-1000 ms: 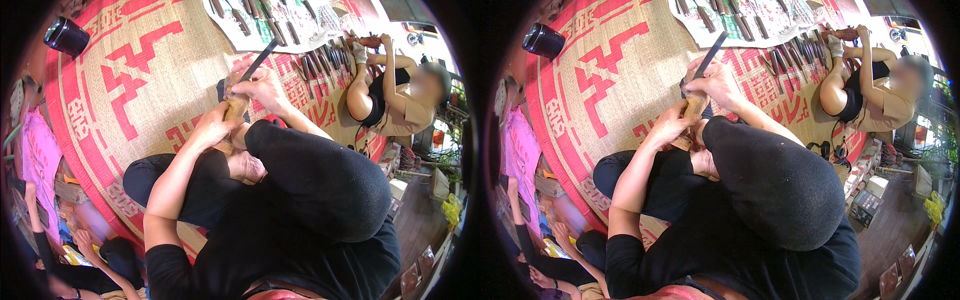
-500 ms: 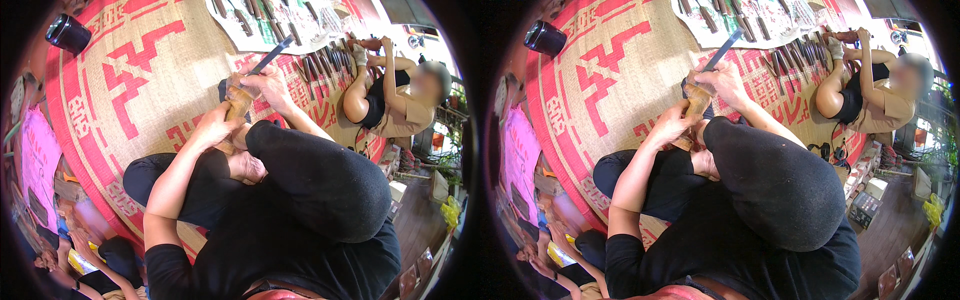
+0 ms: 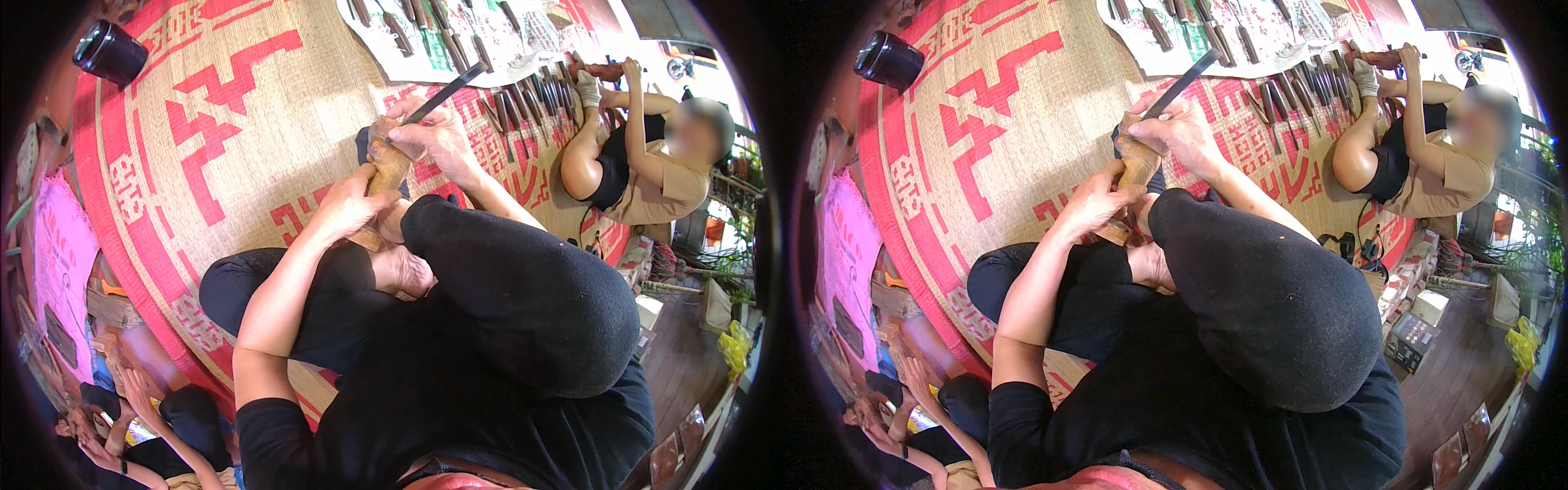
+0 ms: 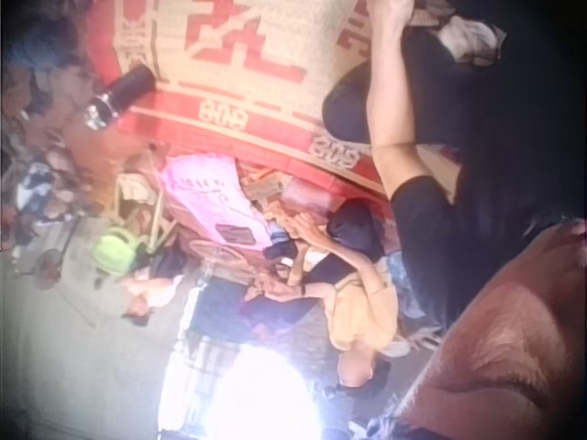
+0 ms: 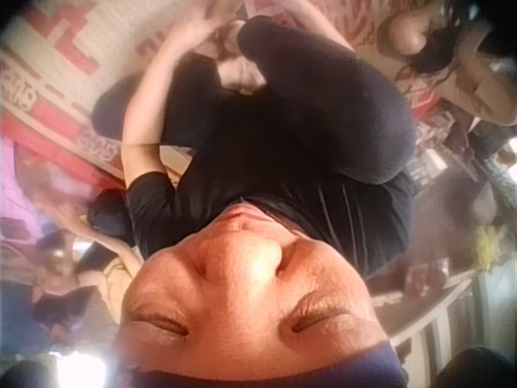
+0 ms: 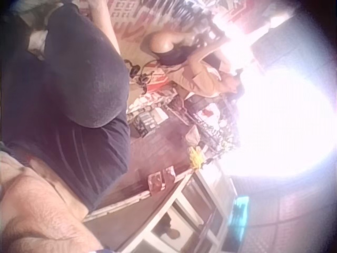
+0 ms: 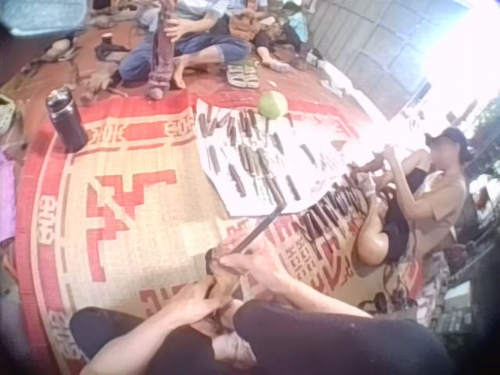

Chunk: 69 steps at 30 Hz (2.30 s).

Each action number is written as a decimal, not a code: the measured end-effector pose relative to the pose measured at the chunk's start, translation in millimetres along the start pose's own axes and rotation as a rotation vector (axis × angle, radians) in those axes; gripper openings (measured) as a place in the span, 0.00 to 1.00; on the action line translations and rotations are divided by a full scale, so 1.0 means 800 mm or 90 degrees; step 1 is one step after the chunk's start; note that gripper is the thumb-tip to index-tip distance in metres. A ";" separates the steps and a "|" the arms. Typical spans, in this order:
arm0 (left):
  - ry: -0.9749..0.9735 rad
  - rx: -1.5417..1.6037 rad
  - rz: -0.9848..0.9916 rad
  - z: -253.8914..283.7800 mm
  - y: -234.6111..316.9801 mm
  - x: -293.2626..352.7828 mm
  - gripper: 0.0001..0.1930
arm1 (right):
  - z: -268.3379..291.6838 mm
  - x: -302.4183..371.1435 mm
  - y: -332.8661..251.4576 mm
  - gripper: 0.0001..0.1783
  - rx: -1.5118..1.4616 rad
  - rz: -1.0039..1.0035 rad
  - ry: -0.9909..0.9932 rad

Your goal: The person sits on a mat and carves a small piece of wood using a knife. They hold the wood in their left hand and use the knife in their right hand to shape the object. The person occasionally rotates the wood to access different sides while working.

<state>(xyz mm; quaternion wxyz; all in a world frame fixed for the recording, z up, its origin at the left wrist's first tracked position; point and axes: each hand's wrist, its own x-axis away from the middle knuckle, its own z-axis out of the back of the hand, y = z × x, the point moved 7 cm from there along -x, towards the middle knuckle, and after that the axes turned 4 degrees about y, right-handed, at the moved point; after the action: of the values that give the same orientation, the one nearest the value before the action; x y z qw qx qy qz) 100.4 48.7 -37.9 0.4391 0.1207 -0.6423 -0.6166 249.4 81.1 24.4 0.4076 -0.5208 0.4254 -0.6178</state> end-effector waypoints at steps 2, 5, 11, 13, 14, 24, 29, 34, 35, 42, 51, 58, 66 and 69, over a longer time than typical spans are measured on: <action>-0.022 0.013 0.056 0.002 0.001 0.005 0.29 | -0.013 0.001 -0.002 0.10 0.021 0.054 -0.041; -0.029 0.003 0.055 0.001 0.006 0.005 0.29 | -0.011 0.001 -0.007 0.12 0.103 0.082 -0.040; -0.002 -0.005 -0.001 -0.003 -0.001 -0.003 0.29 | 0.011 -0.006 0.006 0.12 0.013 -0.004 0.037; -0.013 0.004 0.025 -0.004 -0.002 -0.001 0.29 | 0.002 -0.001 -0.002 0.11 0.020 0.011 0.004; -0.023 0.015 0.048 -0.004 -0.002 0.001 0.29 | -0.005 0.003 -0.006 0.11 0.028 0.023 -0.014; -0.039 -0.045 0.034 0.002 0.005 0.002 0.30 | 0.007 0.002 0.018 0.13 -0.052 -0.046 0.027; 0.002 0.029 0.042 -0.009 -0.019 -0.005 0.26 | -0.004 -0.008 0.017 0.09 0.165 0.132 0.002; 0.009 0.033 0.000 -0.007 -0.009 -0.006 0.21 | 0.020 -0.017 0.039 0.10 0.003 0.025 0.105; 0.018 0.025 -0.025 -0.007 -0.008 -0.008 0.21 | 0.024 -0.017 0.033 0.10 0.006 0.044 0.102; -0.021 0.104 0.021 -0.009 -0.009 -0.003 0.21 | 0.018 -0.007 0.018 0.09 0.020 0.071 0.093; -0.028 0.127 0.061 -0.007 -0.008 0.001 0.19 | 0.008 0.007 -0.013 0.10 0.226 0.156 0.048; -0.029 0.145 0.080 -0.006 -0.002 0.004 0.19 | 0.006 0.004 -0.013 0.11 0.301 0.232 -0.013; -0.016 0.126 0.071 -0.004 0.007 0.006 0.19 | 0.009 0.004 -0.008 0.11 0.317 0.262 -0.047; -0.020 0.110 0.079 -0.004 0.005 0.005 0.20 | 0.011 0.005 -0.008 0.14 0.276 0.173 -0.040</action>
<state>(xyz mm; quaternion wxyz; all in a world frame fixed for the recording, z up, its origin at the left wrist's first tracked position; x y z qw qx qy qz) 102.1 44.7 -33.4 0.4538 0.1084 -0.7062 -0.5325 257.4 78.1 32.9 0.6022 -0.3782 0.3364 -0.6174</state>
